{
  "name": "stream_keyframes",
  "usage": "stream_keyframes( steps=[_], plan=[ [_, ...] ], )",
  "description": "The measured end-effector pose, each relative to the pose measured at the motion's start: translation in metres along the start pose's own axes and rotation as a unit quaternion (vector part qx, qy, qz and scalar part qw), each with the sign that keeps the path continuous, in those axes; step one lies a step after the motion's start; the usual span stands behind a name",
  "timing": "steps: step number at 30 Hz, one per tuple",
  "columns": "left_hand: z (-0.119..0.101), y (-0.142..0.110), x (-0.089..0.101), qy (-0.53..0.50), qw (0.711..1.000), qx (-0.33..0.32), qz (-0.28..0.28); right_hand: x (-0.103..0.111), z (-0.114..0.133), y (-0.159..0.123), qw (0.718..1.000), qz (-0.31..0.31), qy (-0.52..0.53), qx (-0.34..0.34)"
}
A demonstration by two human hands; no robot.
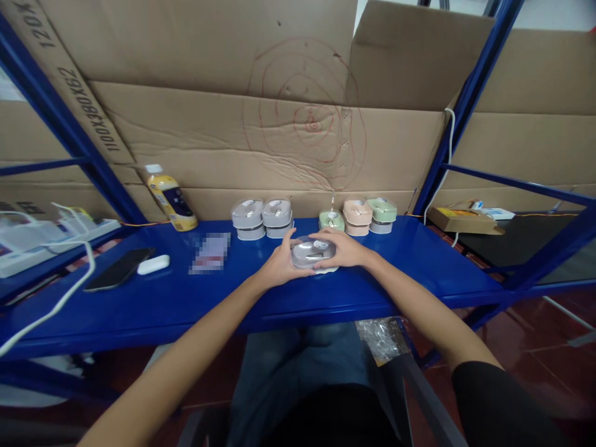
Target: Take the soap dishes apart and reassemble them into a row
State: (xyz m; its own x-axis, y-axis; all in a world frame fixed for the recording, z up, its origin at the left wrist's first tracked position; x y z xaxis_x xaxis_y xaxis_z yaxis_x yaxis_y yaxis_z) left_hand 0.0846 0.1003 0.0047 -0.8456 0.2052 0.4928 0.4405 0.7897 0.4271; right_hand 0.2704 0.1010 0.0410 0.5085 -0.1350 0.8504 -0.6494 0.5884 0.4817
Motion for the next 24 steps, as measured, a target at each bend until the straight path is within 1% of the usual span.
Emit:
stream_keyframes(
  steps=[5,11,16,20,22,24],
  plan=[
    [-0.008,0.001,-0.002,0.012,1.000,-0.009,-0.009,-0.004,0.001,0.001,0.999,0.033,-0.004,0.017],
    [-0.010,0.002,-0.002,0.013,1.000,-0.007,-0.002,0.001,0.006,0.003,0.997,0.071,-0.013,0.029],
    [-0.011,0.004,-0.008,0.053,0.998,-0.025,0.034,0.004,0.006,0.005,0.996,0.086,-0.030,0.022],
    [-0.012,0.006,-0.005,0.075,0.996,-0.022,0.042,-0.001,0.002,0.004,0.995,0.097,-0.027,0.017],
    [-0.016,0.002,-0.002,0.100,0.993,-0.038,0.056,-0.003,-0.003,0.002,0.996,0.091,-0.017,0.015],
    [-0.022,-0.004,0.001,0.124,0.988,-0.059,0.075,-0.003,-0.009,0.000,0.997,0.072,-0.017,0.008]
  ],
)
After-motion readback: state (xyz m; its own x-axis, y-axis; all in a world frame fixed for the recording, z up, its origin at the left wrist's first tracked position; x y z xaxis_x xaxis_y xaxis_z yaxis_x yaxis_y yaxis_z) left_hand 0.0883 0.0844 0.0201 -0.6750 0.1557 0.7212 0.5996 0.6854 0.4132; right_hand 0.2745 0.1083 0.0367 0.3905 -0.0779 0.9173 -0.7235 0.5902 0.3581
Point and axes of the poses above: each hand's wrist, its own y-axis towards the middle knuckle, its own x-axis out of the back of the hand, z = x × y, the point moved 6 cm from there along y, towards the middle knuckle, and after that the axes turned 11 degrees about -y, right-handed, at the moved point
